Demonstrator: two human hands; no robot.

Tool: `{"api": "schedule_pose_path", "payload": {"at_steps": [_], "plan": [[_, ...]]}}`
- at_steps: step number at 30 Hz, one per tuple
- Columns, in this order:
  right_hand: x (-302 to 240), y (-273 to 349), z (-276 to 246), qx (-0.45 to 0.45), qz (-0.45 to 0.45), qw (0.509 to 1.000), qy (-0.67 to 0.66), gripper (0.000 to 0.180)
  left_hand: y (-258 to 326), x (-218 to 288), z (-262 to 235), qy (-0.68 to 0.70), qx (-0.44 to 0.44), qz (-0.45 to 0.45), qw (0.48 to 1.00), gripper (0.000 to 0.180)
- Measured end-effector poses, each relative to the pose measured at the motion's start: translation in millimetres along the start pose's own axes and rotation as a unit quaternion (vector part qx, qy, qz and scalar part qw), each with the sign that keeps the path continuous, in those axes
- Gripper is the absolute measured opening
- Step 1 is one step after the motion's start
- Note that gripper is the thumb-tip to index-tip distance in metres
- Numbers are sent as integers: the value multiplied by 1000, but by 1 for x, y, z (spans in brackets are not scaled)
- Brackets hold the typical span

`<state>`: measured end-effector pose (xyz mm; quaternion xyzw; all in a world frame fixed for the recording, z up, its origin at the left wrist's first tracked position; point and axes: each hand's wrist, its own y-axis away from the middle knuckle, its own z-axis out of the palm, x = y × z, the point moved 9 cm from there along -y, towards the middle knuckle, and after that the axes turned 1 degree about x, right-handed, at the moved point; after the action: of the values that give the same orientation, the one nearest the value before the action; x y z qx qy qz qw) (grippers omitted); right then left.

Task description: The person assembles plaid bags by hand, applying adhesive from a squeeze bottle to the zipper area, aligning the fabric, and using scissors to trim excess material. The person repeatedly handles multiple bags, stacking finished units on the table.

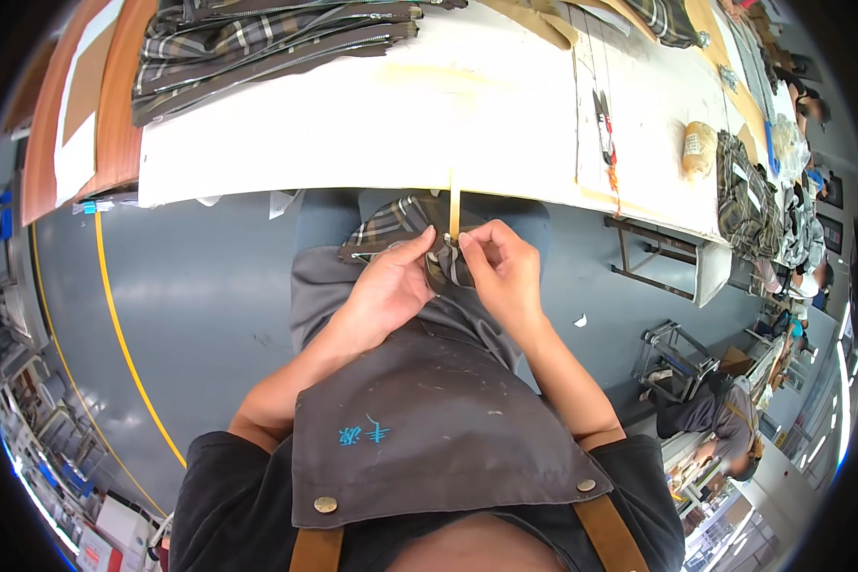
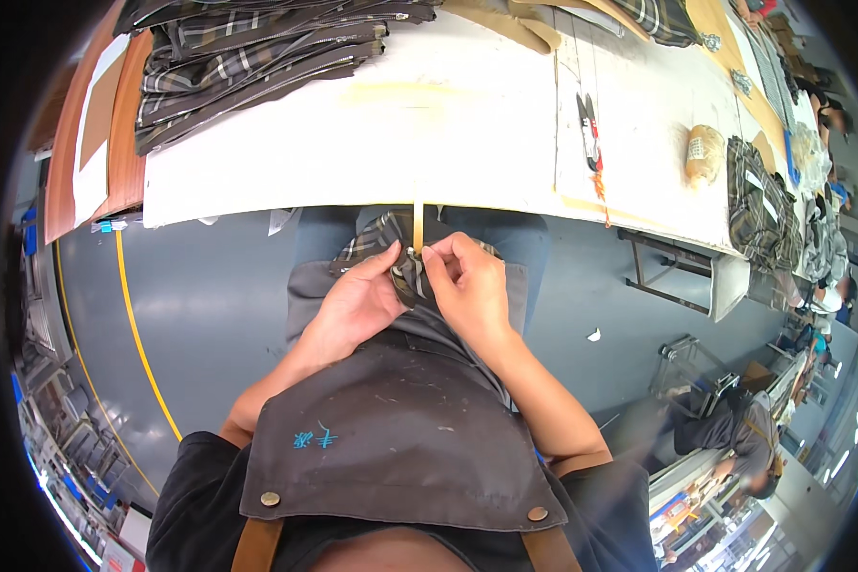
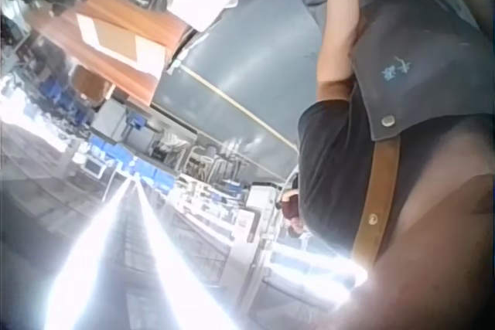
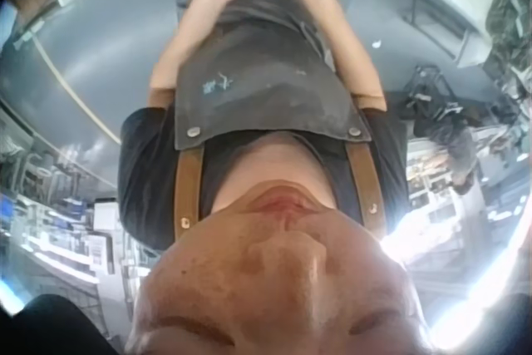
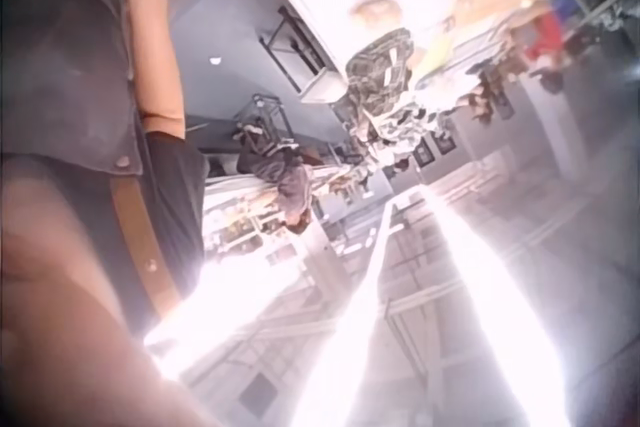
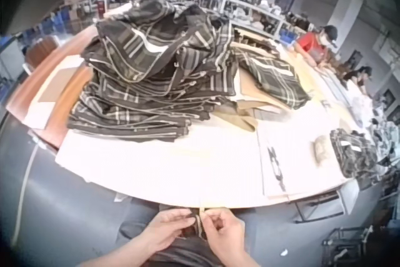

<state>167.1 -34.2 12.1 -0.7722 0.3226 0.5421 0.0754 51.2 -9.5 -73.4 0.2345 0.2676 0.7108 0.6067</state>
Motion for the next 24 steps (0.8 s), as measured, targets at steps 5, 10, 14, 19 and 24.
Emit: {"api": "schedule_pose_path", "payload": {"at_steps": [5,10,14,19,24], "plan": [[12,-8,-8,34,57,998,-1,13,-5,6,5,-7,25,23,999,21],[-18,-19,-5,70,-40,995,55,11,-8,34,21,-58,-51,58,995,19],[-8,-24,1,74,-41,996,7,11,-21,60,13,-221,-29,181,958,18],[12,5,-4,2,-101,987,123,13,-30,60,16,-396,37,287,872,16],[-37,34,3,13,-202,959,197,12,14,72,63,-601,122,607,506,19]]}}
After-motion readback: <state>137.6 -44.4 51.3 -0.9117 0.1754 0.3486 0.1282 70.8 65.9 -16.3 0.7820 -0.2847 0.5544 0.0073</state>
